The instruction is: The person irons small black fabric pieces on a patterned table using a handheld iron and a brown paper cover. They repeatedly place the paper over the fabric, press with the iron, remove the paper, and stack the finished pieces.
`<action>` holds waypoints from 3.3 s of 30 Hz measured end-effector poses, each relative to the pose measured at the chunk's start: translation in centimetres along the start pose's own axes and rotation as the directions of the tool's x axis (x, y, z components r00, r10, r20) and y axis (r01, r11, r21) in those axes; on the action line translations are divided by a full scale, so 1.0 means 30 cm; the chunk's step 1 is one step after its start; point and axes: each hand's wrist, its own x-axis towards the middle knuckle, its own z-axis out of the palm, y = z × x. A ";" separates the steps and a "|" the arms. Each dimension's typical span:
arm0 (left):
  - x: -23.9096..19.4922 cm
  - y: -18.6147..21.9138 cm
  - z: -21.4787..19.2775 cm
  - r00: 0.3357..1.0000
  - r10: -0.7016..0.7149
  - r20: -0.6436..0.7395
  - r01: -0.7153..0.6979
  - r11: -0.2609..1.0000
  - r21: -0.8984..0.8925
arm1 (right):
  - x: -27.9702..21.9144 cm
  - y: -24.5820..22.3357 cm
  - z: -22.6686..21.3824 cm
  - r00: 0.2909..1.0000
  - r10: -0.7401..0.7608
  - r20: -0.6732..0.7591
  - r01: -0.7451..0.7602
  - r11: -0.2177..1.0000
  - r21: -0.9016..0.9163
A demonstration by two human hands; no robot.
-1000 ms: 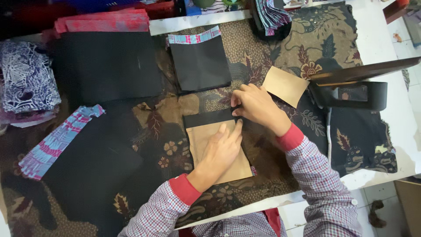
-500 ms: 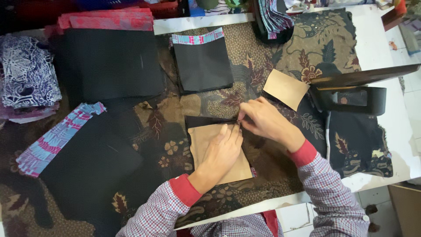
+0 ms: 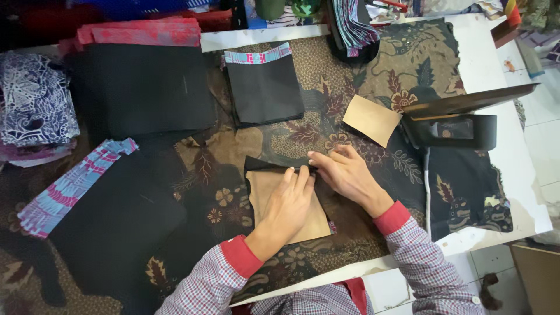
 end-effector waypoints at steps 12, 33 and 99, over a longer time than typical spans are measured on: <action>-0.027 0.008 -0.027 0.999 0.038 -0.002 -0.038 0.999 0.009 | -0.031 -0.107 -0.026 0.996 0.087 -0.027 -0.090 0.985 -0.146; -0.056 0.015 -0.001 0.994 0.083 -0.069 -0.084 0.996 -0.010 | -0.305 0.255 -0.287 0.393 0.797 -0.459 -0.332 0.589 0.737; -0.285 -0.287 -0.116 0.924 -0.221 -0.313 0.160 0.965 -0.210 | 0.252 -0.366 0.079 0.950 0.293 0.106 -0.289 0.956 -0.047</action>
